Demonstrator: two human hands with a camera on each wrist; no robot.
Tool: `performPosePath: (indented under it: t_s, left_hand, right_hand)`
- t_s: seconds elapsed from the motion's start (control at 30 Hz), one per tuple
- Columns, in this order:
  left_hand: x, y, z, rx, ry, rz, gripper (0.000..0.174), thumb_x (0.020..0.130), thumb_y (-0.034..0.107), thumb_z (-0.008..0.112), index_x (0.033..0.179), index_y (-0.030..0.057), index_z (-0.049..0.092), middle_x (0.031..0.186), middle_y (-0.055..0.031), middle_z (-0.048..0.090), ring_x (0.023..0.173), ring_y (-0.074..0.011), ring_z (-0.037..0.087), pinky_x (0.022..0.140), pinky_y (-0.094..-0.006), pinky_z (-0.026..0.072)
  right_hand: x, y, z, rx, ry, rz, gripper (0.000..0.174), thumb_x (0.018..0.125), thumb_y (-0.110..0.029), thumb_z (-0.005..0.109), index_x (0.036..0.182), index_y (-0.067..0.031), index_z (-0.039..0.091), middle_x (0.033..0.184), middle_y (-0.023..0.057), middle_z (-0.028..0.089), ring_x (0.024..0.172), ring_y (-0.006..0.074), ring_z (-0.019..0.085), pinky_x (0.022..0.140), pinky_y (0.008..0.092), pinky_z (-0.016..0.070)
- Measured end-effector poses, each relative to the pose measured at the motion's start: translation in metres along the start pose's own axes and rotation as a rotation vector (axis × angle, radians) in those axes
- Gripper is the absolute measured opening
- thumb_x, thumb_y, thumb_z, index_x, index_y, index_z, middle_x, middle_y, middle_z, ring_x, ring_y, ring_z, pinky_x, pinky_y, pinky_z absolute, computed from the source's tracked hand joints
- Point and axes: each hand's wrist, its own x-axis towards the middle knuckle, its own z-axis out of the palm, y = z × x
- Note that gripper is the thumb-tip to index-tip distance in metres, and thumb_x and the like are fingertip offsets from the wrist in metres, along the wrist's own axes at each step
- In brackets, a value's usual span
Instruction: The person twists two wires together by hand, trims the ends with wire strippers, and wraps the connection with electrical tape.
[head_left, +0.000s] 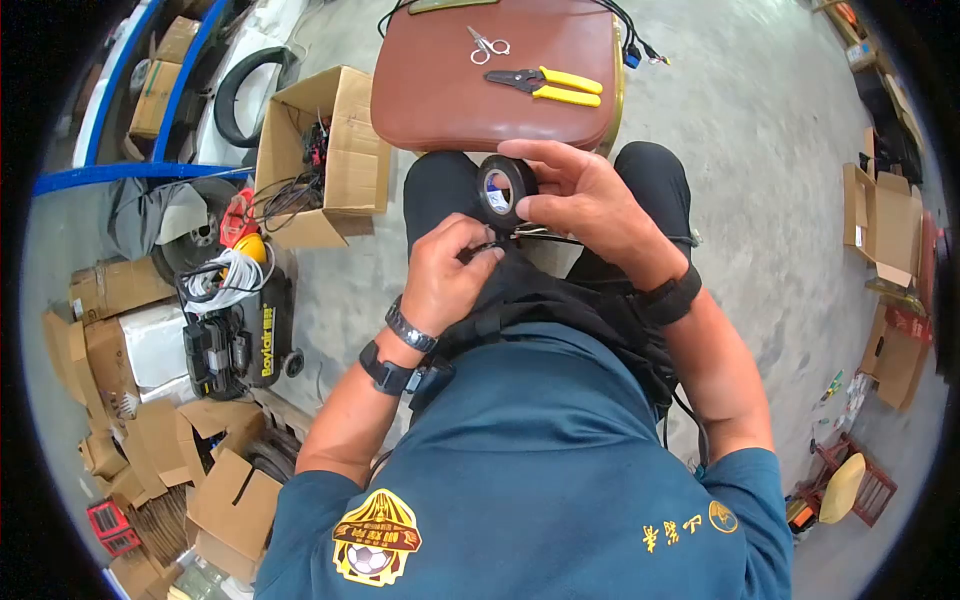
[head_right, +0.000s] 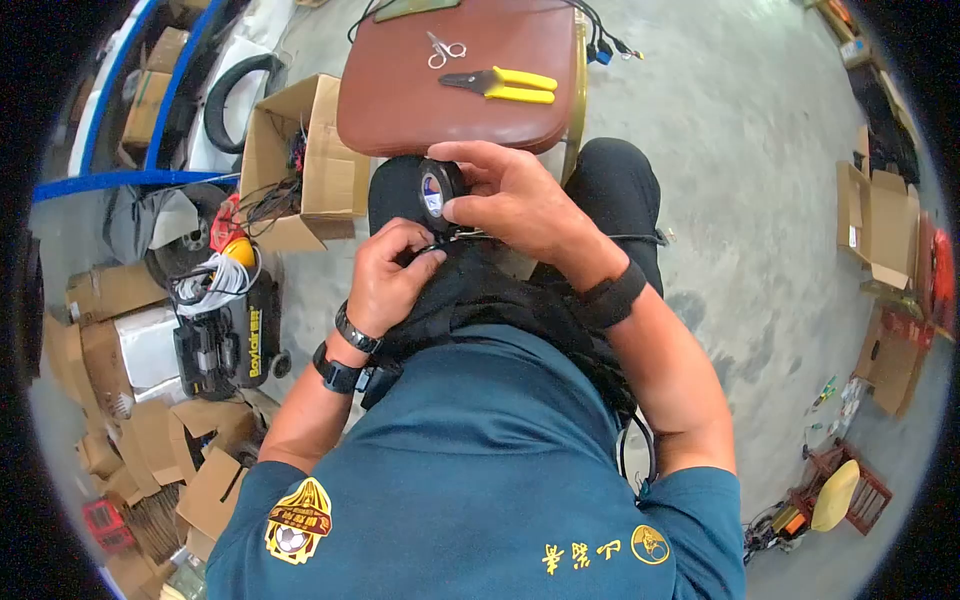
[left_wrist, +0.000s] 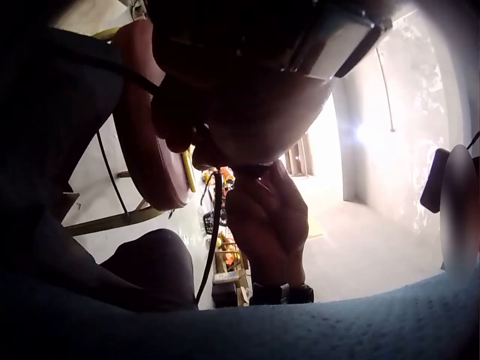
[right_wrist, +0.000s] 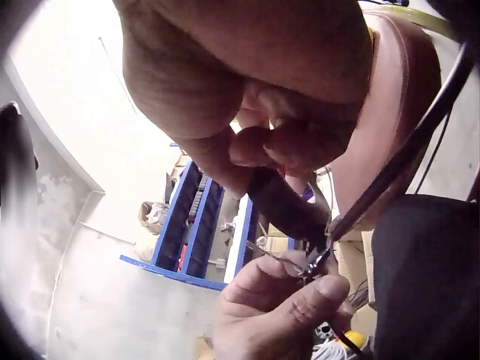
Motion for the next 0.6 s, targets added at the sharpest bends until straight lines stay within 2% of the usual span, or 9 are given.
performPosePath:
  t_s: [0.1, 0.17, 0.2, 0.3, 0.33, 0.43, 0.47, 0.6]
  left_hand:
    - [-0.002, 0.004, 0.002, 0.082, 0.116, 0.061, 0.017, 0.081, 0.000, 0.074, 0.092, -0.0016, 0.061, 0.085, -0.0107, 0.063, 0.074, -0.0200, 0.061, 0.069, -0.0304, 0.0497]
    - [-0.004, 0.005, 0.003, 0.104, 0.118, 0.057, 0.020, 0.081, 0.000, 0.075, 0.096, -0.0010, 0.061, 0.085, -0.0109, 0.063, 0.073, -0.0205, 0.061, 0.069, -0.0306, 0.0500]
    - [-0.004, 0.005, 0.003, 0.114, 0.117, 0.056, 0.022, 0.081, 0.001, 0.075, 0.098, -0.0007, 0.061, 0.085, -0.0110, 0.064, 0.073, -0.0208, 0.061, 0.069, -0.0307, 0.0502]
    - [-0.004, 0.004, 0.004, 0.106, 0.114, 0.128, 0.021, 0.080, 0.001, 0.076, 0.097, -0.0006, 0.063, 0.083, -0.0118, 0.063, 0.070, -0.0223, 0.061, 0.066, -0.0306, 0.0493]
    - [-0.005, 0.005, 0.004, 0.128, 0.095, 0.138, 0.021, 0.080, 0.001, 0.076, 0.096, -0.0005, 0.064, 0.083, -0.0119, 0.063, 0.069, -0.0226, 0.060, 0.065, -0.0308, 0.0488]
    - [-0.004, 0.006, 0.003, 0.172, 0.057, 0.157, 0.018, 0.079, 0.001, 0.076, 0.094, -0.0004, 0.065, 0.080, -0.0121, 0.062, 0.067, -0.0234, 0.059, 0.062, -0.0314, 0.0475]
    - [-0.003, 0.006, 0.004, 0.173, 0.059, 0.161, 0.017, 0.079, 0.001, 0.076, 0.092, -0.0004, 0.066, 0.078, -0.0122, 0.062, 0.066, -0.0237, 0.059, 0.061, -0.0315, 0.0471]
    - [-0.002, 0.008, 0.006, 0.183, 0.056, 0.128, 0.013, 0.078, 0.001, 0.076, 0.087, -0.0013, 0.067, 0.075, -0.0113, 0.062, 0.064, -0.0225, 0.058, 0.061, -0.0312, 0.0467]
  right_hand:
    - [0.012, 0.004, -0.003, -0.047, -0.002, -0.005, 0.055, 0.085, 0.003, 0.067, 0.137, 0.0076, 0.051, 0.108, 0.0102, 0.068, 0.098, 0.0128, 0.063, 0.086, 0.0282, 0.0535]
    - [0.020, 0.015, -0.006, -0.028, -0.034, -0.019, 0.056, 0.085, 0.001, 0.068, 0.138, 0.0088, 0.050, 0.108, 0.0113, 0.068, 0.097, 0.0133, 0.064, 0.085, 0.0285, 0.0531]
    - [0.023, 0.018, -0.006, 0.009, -0.045, -0.038, 0.056, 0.085, -0.005, 0.071, 0.135, 0.0107, 0.052, 0.106, 0.0126, 0.069, 0.096, 0.0146, 0.064, 0.083, 0.0284, 0.0523]
    - [0.030, 0.015, -0.013, -0.331, -0.009, 0.043, 0.055, 0.083, -0.016, 0.074, 0.129, 0.0091, 0.059, 0.104, 0.0168, 0.070, 0.096, 0.0177, 0.065, 0.084, 0.0286, 0.0517]
    - [0.033, 0.019, -0.015, -0.457, -0.005, 0.035, 0.051, 0.086, -0.019, 0.071, 0.130, 0.0056, 0.061, 0.107, 0.0124, 0.070, 0.101, 0.0162, 0.064, 0.086, 0.0286, 0.0515]
    - [0.044, 0.031, -0.017, -0.422, -0.049, 0.061, 0.051, 0.085, -0.017, 0.071, 0.130, 0.0038, 0.061, 0.110, 0.0148, 0.070, 0.103, 0.0169, 0.064, 0.089, 0.0284, 0.0504]
    - [0.047, 0.035, -0.018, -0.421, -0.055, 0.076, 0.050, 0.085, -0.019, 0.070, 0.130, 0.0022, 0.063, 0.114, 0.0170, 0.070, 0.103, 0.0197, 0.066, 0.093, 0.0299, 0.0494]
    - [0.048, 0.032, -0.012, -0.587, -0.065, 0.065, 0.050, 0.087, -0.025, 0.068, 0.128, 0.0030, 0.064, 0.116, 0.0199, 0.070, 0.106, 0.0264, 0.066, 0.097, 0.0334, 0.0485]
